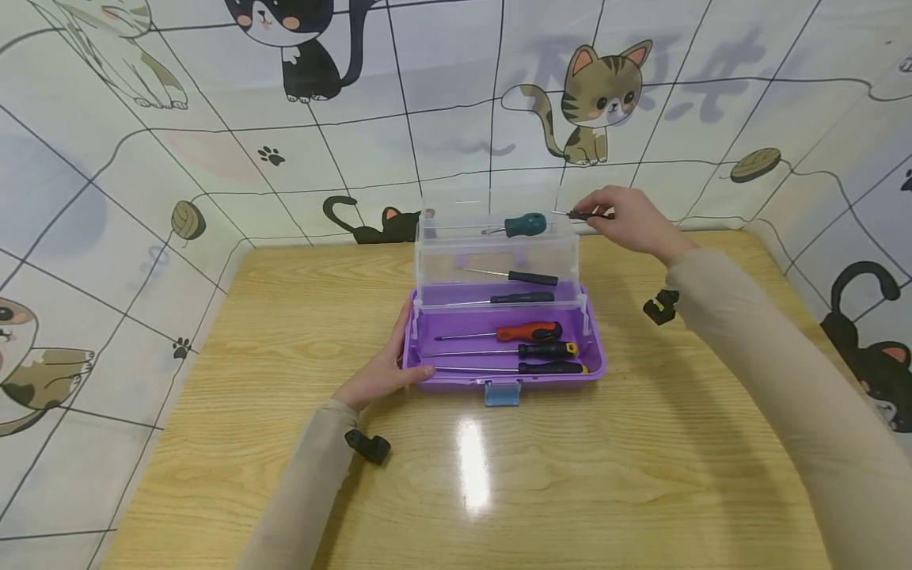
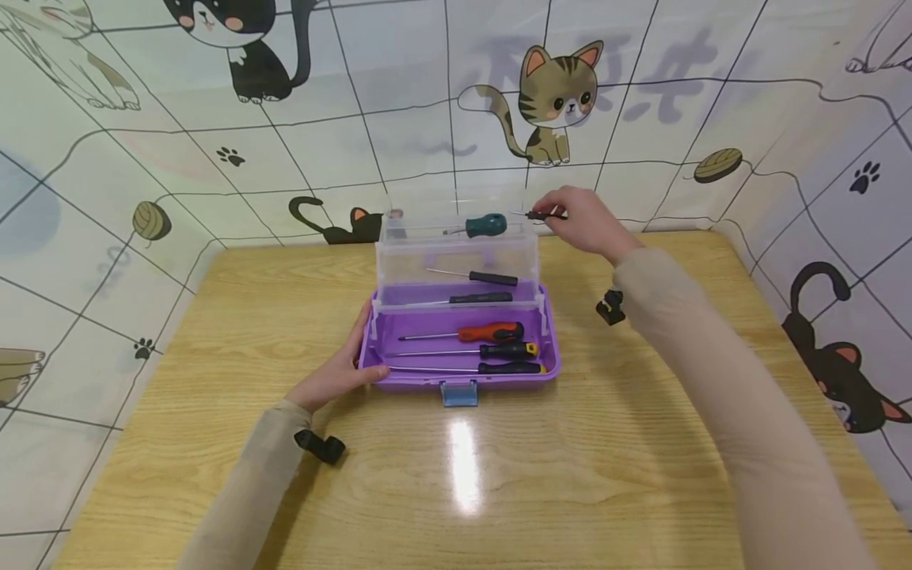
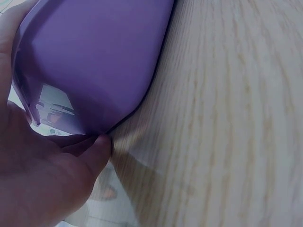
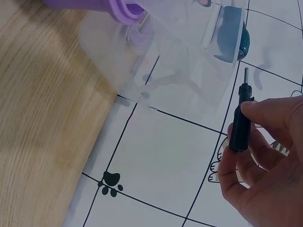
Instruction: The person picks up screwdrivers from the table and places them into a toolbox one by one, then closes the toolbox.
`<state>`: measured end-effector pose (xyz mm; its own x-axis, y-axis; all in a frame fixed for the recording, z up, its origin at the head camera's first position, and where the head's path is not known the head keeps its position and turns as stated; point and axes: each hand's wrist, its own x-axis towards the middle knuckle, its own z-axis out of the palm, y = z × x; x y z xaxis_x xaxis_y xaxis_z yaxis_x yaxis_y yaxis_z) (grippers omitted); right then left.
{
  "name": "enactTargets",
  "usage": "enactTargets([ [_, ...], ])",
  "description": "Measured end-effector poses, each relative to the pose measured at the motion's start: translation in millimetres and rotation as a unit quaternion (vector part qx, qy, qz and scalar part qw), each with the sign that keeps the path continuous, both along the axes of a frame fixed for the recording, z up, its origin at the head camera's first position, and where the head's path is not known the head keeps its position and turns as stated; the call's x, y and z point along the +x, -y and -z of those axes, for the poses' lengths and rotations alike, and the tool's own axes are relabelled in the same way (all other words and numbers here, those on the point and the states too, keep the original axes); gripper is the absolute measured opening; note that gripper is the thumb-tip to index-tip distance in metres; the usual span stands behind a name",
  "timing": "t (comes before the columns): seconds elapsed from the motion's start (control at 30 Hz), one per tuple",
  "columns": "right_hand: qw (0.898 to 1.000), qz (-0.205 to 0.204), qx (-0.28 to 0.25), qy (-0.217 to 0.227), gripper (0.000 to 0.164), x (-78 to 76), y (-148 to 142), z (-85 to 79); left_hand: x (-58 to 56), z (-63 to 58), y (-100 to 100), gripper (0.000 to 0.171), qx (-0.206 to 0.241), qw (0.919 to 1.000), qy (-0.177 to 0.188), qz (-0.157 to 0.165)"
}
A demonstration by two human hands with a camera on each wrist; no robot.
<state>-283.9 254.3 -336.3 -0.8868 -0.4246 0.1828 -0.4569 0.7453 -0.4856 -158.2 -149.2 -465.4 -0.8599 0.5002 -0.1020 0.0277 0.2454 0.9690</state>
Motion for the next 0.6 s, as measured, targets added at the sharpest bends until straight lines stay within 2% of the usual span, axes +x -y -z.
enactTargets([
  [0.3, 1.000, -0.007, 0.018, 0.015, 0.025, -9.9, 9.3, -8.7, -0.2, 1.6, 0.2, 0.108, 0.009, 0.9999, -0.006, 0.005],
  [0.6, 0.998, -0.029, 0.042, 0.028, 0.026, -26.0, 19.2, -15.8, -0.3, 3.4, 0.9, 0.109, 0.003, 0.9999, -0.010, 0.001],
])
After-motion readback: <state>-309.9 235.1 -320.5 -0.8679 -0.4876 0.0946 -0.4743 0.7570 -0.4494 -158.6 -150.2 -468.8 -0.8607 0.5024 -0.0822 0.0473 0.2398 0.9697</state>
